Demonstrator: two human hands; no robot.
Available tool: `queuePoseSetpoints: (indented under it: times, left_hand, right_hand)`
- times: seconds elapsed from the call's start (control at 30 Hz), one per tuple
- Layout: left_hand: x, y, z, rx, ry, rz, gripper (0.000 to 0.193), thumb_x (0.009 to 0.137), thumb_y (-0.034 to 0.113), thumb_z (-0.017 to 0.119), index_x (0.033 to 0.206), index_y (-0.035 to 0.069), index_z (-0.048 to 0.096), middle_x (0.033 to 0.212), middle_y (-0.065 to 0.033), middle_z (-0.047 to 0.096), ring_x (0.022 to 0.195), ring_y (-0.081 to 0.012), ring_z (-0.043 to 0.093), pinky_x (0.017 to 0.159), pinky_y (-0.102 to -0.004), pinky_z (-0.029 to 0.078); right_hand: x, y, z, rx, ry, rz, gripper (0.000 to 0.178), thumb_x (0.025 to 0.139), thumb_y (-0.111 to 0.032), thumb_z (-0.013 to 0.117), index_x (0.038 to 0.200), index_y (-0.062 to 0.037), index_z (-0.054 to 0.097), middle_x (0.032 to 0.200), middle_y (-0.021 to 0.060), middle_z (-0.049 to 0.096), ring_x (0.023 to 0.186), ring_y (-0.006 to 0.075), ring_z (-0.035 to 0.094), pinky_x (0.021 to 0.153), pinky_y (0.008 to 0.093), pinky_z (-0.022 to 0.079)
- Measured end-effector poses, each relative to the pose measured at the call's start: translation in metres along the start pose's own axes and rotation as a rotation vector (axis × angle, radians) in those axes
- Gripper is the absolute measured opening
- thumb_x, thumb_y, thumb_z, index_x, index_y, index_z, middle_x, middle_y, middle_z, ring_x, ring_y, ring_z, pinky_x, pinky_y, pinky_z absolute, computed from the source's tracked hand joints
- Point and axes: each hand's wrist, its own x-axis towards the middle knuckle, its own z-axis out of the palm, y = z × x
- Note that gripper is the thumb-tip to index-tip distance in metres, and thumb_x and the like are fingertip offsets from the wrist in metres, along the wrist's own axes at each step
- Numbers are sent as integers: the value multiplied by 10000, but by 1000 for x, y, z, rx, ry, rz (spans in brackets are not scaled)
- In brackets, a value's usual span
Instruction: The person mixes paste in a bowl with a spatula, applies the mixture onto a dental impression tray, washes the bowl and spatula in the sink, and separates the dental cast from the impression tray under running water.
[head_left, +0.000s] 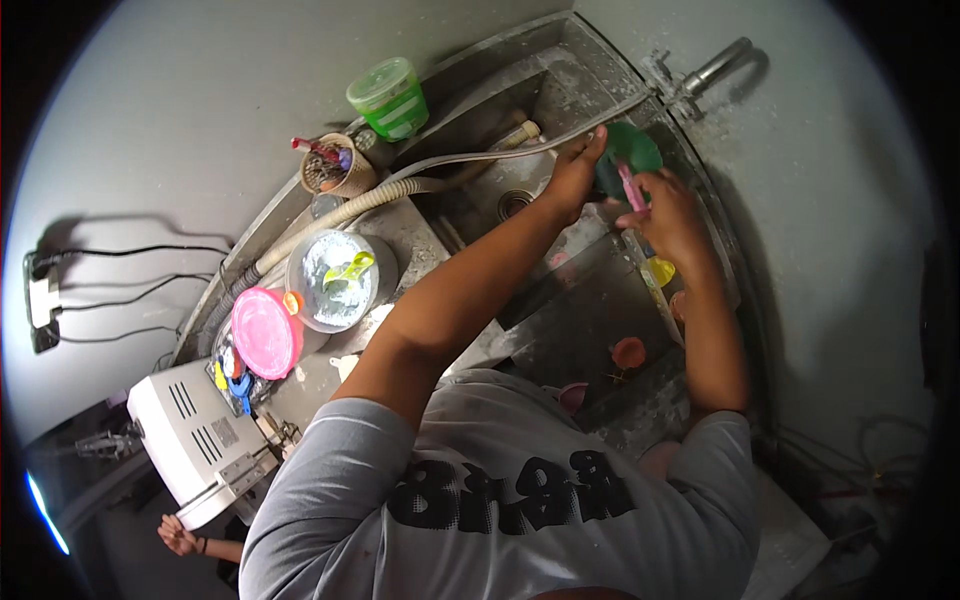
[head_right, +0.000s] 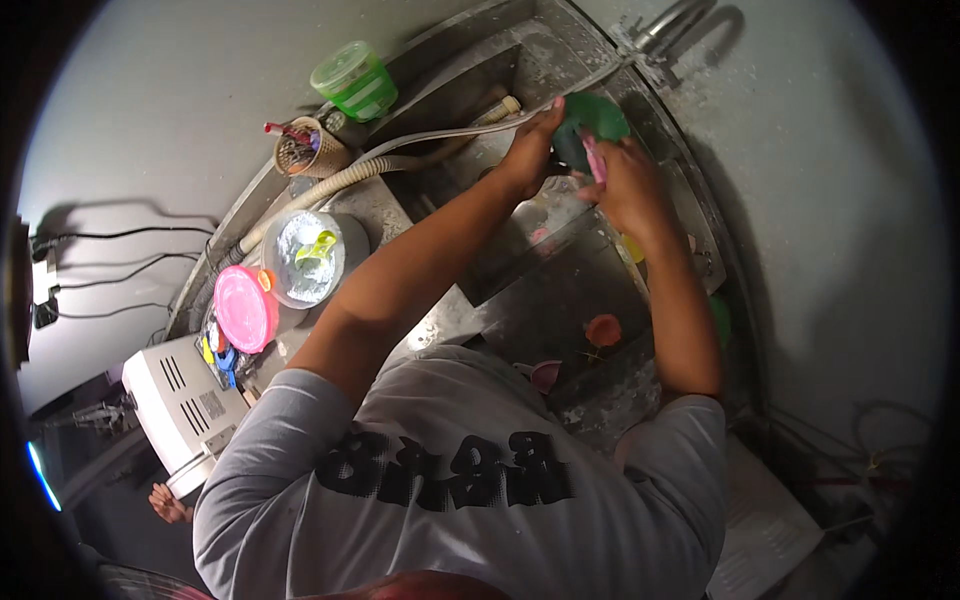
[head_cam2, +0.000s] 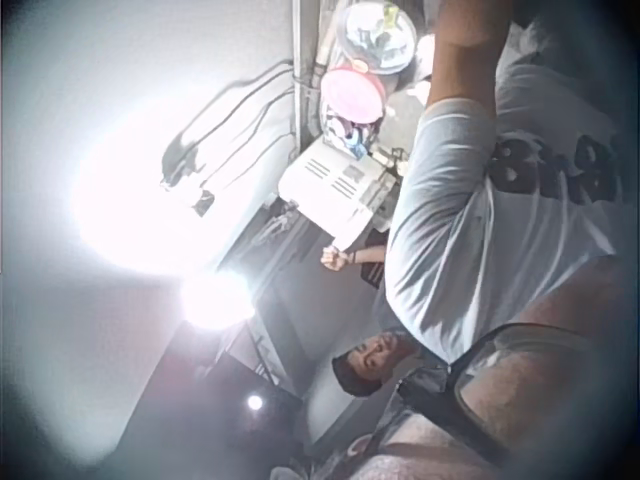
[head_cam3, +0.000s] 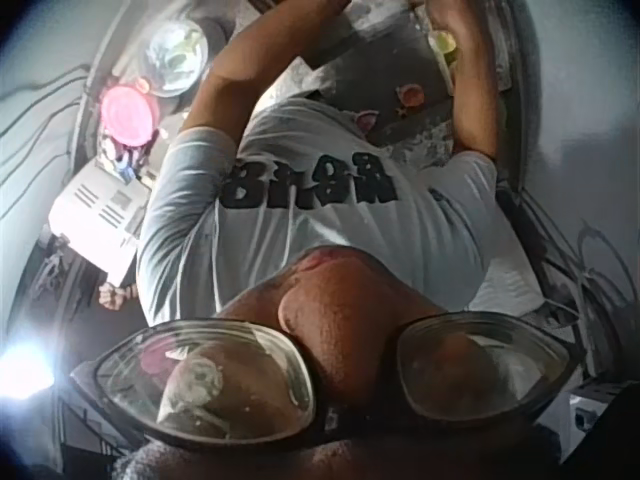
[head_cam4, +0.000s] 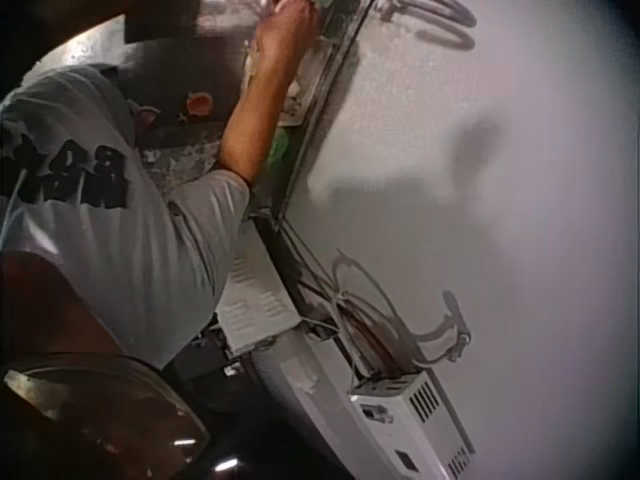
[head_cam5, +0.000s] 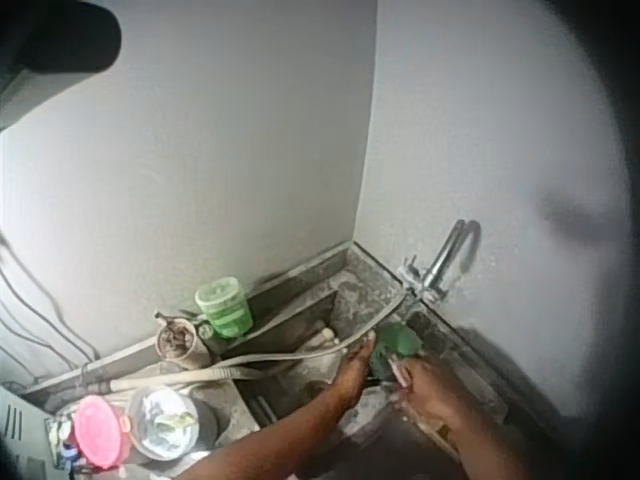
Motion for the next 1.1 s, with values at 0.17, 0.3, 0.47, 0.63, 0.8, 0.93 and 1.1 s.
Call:
queuePoseSetpoints:
  times: [0.17, 0.3, 0.47, 0.63, 0.8, 0.93, 1.1]
  left_hand:
    - [29, -8, 24, -63, 16, 51, 586, 898, 599, 552, 1160, 75, 559, 1012, -104, 631, 800, -224, 675, 577, -398, 594]
    - [31, -19, 16, -62, -3, 54, 586, 884, 617, 562, 1163, 102, 556, 1018, -94, 621, 815, -222, 660, 621, -402, 581]
    - [7, -30, -11, -89, 84, 87, 577, 880, 628, 562, 1145, 115, 557, 1024, -93, 606, 821, -223, 642, 651, -397, 560]
    - [-23, -44, -25, -43, 167, 32, 586, 880, 630, 559, 1130, 100, 556, 1003, -92, 602, 808, -216, 642, 638, -393, 564]
    - [-40, -51, -49, -3, 193, 78, 618, 882, 644, 545, 1162, 92, 556, 1001, -93, 617, 827, -214, 649, 635, -373, 560]
    - [-61, -56, -56, -33, 153, 7, 693, 895, 660, 501, 1276, 83, 530, 1120, -108, 617, 897, -227, 651, 688, -394, 564]
    - [-72, -55, -59, 54, 152, 23, 697, 896, 669, 486, 1254, 73, 537, 1140, -99, 604, 974, -228, 624, 766, -442, 557]
  right_hand:
    - [24, 48, -8, -323, 7, 13, 186, 807, -129, 674, 938, -4, 634, 902, 211, 666, 917, 382, 644, 800, 488, 503]
    - [33, 36, -5, -427, -33, 138, 134, 803, -122, 639, 883, -16, 652, 873, 204, 676, 863, 389, 656, 792, 483, 509]
    - [26, 27, 7, -482, -15, 132, 108, 790, -117, 638, 833, -25, 676, 862, 205, 678, 851, 391, 659, 788, 470, 516]
    - [26, -3, 38, -314, -92, 80, 102, 765, -87, 632, 818, -19, 687, 890, 221, 674, 882, 379, 661, 792, 460, 521]
    - [16, -21, 55, -344, -205, 93, 119, 745, -84, 646, 826, -5, 685, 881, 227, 672, 879, 373, 664, 798, 452, 524]
    - [10, -23, 61, -324, -161, 54, 131, 735, -93, 655, 830, -9, 689, 863, 213, 678, 872, 369, 670, 794, 442, 529]
    - [-8, -27, 65, -328, -225, 16, 134, 733, -100, 654, 822, -8, 694, 865, 207, 685, 868, 358, 676, 783, 433, 534]
